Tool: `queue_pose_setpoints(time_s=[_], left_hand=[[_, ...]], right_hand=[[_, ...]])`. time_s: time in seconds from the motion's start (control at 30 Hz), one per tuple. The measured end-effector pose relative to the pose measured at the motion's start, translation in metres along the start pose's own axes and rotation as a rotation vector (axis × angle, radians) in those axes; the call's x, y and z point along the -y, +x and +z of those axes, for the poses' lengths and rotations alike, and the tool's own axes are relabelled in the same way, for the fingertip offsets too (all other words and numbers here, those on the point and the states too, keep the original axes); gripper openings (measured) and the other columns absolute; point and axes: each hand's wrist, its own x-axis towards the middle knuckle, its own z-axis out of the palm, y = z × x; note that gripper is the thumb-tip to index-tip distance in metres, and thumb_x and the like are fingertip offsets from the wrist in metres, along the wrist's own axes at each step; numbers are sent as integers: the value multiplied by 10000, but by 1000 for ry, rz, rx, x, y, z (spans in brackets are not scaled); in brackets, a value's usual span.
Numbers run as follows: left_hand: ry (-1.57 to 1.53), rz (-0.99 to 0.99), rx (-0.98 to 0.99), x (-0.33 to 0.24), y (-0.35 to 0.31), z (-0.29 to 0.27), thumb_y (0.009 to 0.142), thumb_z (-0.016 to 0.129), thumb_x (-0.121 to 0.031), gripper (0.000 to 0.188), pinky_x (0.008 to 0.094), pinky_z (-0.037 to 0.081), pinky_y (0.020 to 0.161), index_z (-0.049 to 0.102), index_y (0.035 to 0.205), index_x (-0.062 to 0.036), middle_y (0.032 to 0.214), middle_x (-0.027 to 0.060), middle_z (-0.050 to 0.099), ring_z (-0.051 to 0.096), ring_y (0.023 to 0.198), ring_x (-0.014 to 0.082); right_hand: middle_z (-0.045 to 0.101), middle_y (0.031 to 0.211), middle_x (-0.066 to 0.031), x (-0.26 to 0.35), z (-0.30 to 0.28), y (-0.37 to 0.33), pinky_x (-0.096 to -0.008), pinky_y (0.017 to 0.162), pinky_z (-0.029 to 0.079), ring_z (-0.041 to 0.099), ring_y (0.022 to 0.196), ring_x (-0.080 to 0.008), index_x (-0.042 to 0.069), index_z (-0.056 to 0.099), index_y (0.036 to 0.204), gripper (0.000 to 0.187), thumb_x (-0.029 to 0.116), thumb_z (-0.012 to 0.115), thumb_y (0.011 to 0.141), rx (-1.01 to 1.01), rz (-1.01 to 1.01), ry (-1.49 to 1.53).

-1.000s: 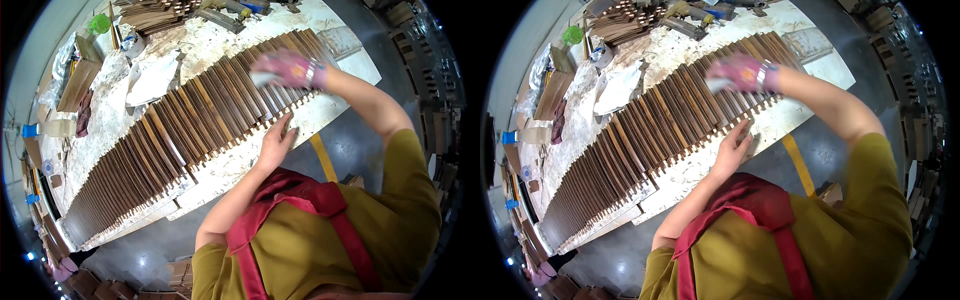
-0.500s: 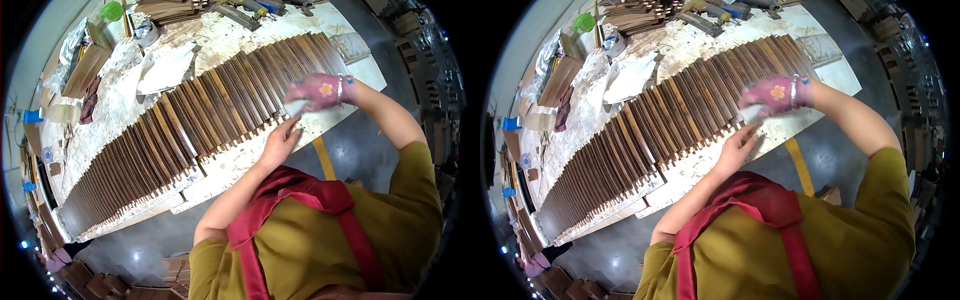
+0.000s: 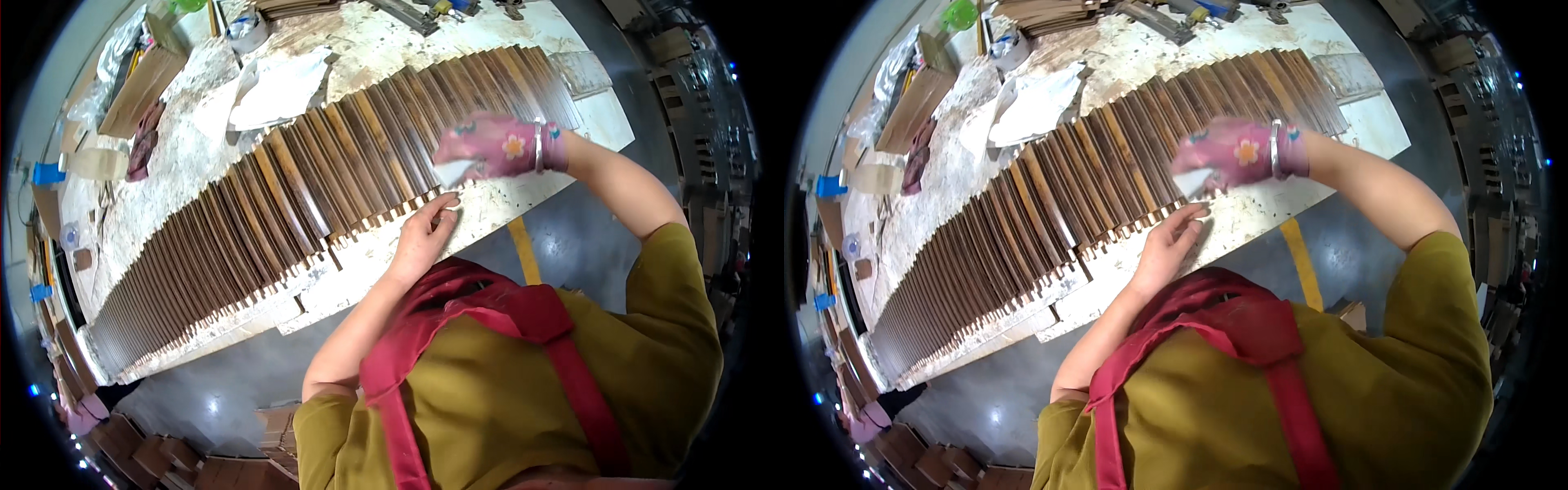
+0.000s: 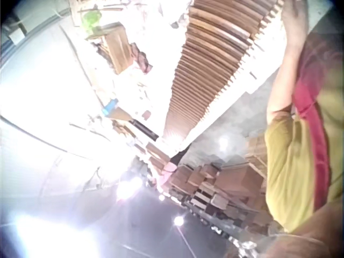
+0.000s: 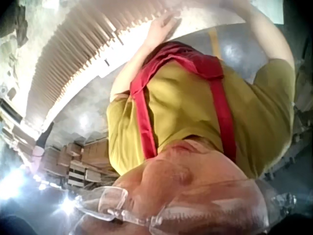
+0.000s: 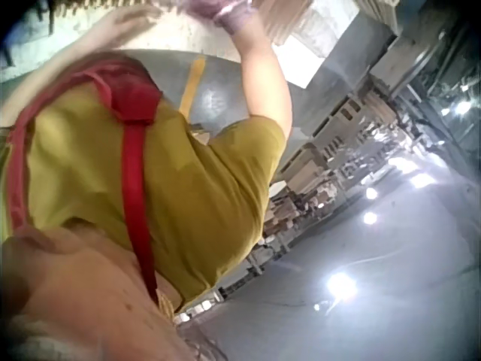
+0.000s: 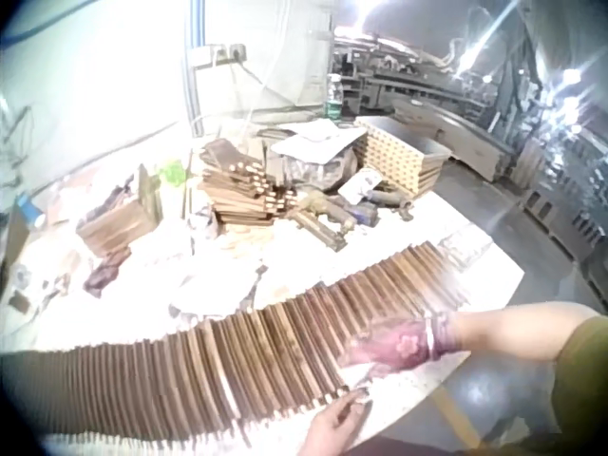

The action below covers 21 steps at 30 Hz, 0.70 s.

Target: The person applies glue to the ends of wood slats and joins them together by hand on a work table.

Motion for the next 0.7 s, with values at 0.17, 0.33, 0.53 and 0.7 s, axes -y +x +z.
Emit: queue_pose_setpoints(time_s=[0.17,0.33,0.53,0.7], left_hand=[[149,76,10,-6,-9,-10,981,539,-163,356,253,488,805,539,1301,-7,1079,71,671,598,899,106],[67,-52,-16,5,-9,-8,939,582,-176,340,311,487,723,572,1248,-34,950,120,645,577,743,188],[215,132,-24,-13,-37,-27,905,613,-169,345,361,512,788,583,1210,-11,1083,180,626,636,844,286],[184,79,-105,-4,-36,-43,926,578,-152,283,357,493,884,620,1173,-20,1150,194,638,634,1015,326]], right_hand=[[662,1041,-65,-7,-30,72,-310,733,541,641,808,-176,133,606,1179,307,192,621,877,-482,270,276],[657,1073,-69,9,28,25,-322,790,530,645,939,-188,119,614,1170,328,215,651,859,-448,-203,-144],[656,987,-64,4,-9,65,-307,719,537,655,813,-176,92,612,1154,280,219,583,906,-619,-145,-4],[644,943,-58,26,10,78,-297,713,547,645,762,-185,93,614,1119,247,184,592,891,-523,-99,-209]])
